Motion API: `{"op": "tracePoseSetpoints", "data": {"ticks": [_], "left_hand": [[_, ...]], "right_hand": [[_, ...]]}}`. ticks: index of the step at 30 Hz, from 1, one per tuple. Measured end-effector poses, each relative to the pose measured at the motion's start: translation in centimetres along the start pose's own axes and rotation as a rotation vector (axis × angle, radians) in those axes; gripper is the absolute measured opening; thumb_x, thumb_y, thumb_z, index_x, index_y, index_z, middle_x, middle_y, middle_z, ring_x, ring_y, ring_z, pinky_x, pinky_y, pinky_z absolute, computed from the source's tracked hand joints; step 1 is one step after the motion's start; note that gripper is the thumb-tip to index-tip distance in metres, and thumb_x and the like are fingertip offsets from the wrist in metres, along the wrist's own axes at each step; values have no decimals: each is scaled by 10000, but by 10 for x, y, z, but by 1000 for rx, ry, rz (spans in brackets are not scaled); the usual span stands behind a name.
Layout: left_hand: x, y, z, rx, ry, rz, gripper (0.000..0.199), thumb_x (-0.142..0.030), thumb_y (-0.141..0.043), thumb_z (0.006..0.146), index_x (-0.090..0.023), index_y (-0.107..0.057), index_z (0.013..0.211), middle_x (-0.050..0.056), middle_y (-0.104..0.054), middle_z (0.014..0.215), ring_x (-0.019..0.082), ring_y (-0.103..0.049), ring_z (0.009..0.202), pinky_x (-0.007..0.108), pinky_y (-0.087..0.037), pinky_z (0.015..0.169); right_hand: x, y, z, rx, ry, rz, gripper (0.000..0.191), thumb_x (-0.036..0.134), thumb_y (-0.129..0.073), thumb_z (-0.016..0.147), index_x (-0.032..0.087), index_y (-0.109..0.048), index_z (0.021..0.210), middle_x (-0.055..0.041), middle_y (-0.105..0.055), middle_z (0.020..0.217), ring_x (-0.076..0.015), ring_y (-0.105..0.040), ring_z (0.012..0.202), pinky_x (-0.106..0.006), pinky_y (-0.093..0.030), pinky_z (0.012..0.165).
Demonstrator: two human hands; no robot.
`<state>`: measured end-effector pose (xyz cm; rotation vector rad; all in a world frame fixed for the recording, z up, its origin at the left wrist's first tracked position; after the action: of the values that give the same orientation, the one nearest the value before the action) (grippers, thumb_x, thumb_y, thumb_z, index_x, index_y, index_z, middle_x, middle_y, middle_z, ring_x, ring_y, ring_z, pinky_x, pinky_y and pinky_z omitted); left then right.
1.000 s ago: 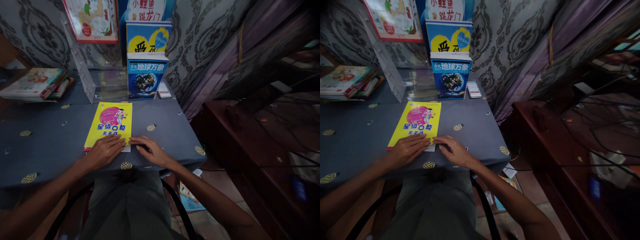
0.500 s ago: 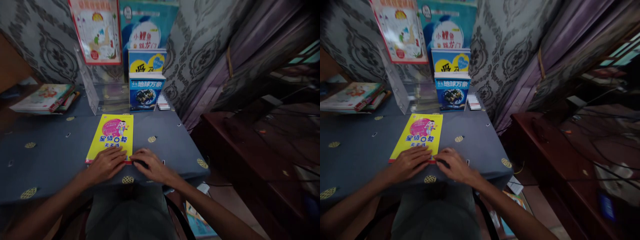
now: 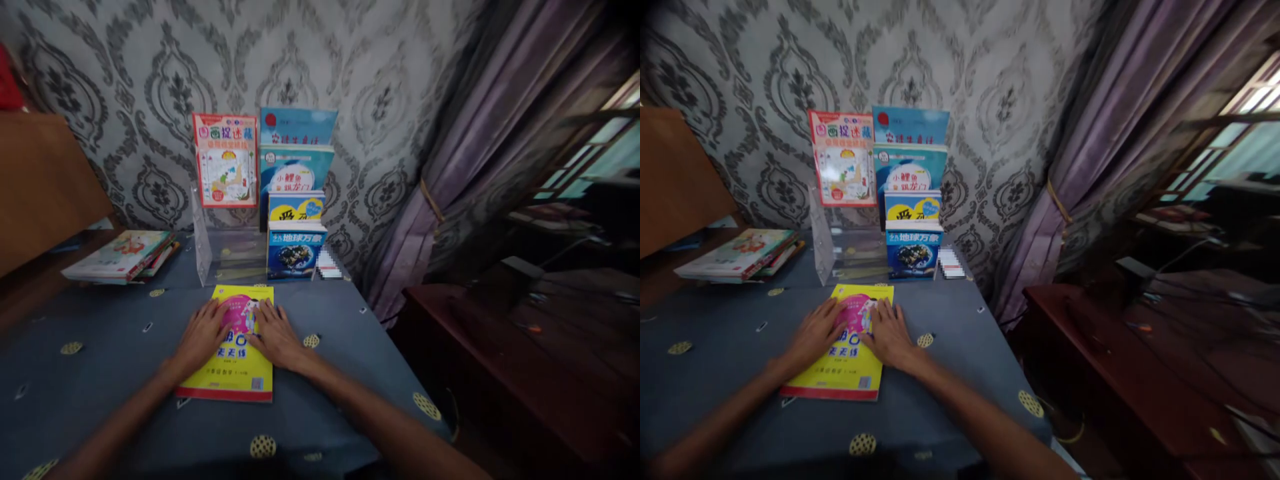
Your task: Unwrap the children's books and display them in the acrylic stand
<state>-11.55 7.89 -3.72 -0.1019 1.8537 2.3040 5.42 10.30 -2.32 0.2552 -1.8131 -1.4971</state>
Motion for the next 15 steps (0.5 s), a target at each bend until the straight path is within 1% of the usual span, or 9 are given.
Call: {"op": "tracePoseSetpoints", "data": {"ticks": [3,6,8,10,13,15], "left_hand": [[5,-1,7,59,117,16,481,-342,-399,967,-139,-535,1382,224,-462,1502,365,-410,1414,548,-370,1105],[1,2,9,82,157,15,488,-341,-383,966,-150,-524,1393,210,-440,1525,346,-419,1411,531,-348,1116],[0,4,8,98,186,12,507,-349,-368,966,-148,-507,1411,208,-427,1536,342,-421,1407,531,-341,1116],[0,6,7,114,211,-5,541,-373,-359,965,-140,-478,1439,206,-427,1537,348,-415,1406,537,-340,1109],[4,5,7,110,218,-64,578,-386,-375,945,-130,-449,1459,193,-459,1517,358,-438,1378,539,-346,1099],[10,4,10,68,211,-145,569,-367,-403,918,-152,-465,1441,169,-505,1485,351,-468,1352,533,-347,1103]], "right_hand": [[-17,8,22,-46,-117,-21,662,433,-458,993,29,-357,1507,-249,-233,1609,-331,-154,1526,-530,-154,1224],[-22,12,28,-92,-180,-50,685,438,-428,999,-12,-348,1508,-258,-219,1607,-337,-154,1524,-504,-143,1233],[-17,11,21,-92,-207,-60,680,417,-418,1001,-15,-334,1518,-256,-200,1611,-339,-133,1526,-506,-131,1237],[-8,6,5,-71,-211,-47,665,403,-429,995,32,-323,1537,-234,-187,1619,-339,-105,1527,-527,-117,1237],[5,-9,-23,-24,-146,-6,676,441,-494,963,147,-339,1552,-176,-155,1637,-364,-63,1523,-581,-100,1227],[8,-22,-39,-5,-81,24,689,480,-541,937,206,-365,1544,-151,-126,1642,-398,-49,1515,-623,-106,1212]]}}
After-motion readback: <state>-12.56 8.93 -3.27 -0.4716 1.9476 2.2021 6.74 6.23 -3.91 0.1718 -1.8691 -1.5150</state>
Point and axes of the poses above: each hand's wrist, its own z-axis towards the middle knuckle, its own y-axis out of the back of the hand, x = y × z, the point moved 6 cm from there along z, towards the middle knuckle
